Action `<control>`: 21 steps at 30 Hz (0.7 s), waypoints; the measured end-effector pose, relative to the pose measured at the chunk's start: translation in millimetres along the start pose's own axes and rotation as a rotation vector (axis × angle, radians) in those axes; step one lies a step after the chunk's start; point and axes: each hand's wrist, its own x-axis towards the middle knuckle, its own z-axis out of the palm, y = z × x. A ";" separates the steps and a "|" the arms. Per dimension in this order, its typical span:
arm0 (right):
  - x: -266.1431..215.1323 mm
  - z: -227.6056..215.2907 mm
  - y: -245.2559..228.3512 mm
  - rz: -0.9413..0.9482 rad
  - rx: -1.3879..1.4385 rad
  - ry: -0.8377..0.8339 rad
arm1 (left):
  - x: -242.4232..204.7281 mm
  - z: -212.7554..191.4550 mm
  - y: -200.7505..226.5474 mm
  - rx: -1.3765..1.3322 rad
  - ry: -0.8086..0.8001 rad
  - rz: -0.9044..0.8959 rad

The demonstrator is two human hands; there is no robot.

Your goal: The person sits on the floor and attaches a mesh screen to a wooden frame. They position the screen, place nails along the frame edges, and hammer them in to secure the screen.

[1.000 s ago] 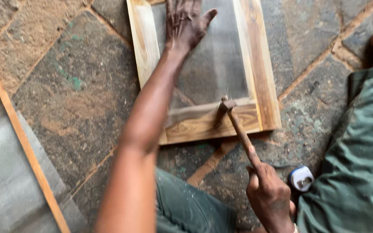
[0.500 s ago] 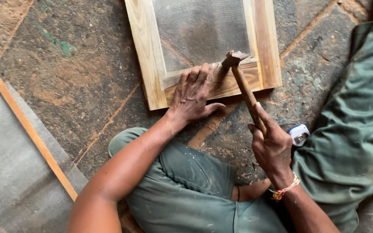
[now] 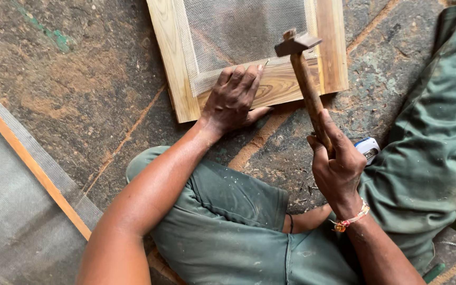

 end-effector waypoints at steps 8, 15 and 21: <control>6.4 -1.4 -7.7 -0.076 0.006 -0.001 | 4.3 -9.3 0.8 0.010 0.022 -0.009; 10.3 -2.7 -2.0 -0.099 -0.075 -0.094 | 6.2 -10.0 1.2 0.003 -0.004 0.007; 2.9 -1.6 -3.2 -0.098 -0.122 0.012 | 2.1 -9.8 3.9 -0.030 0.023 0.010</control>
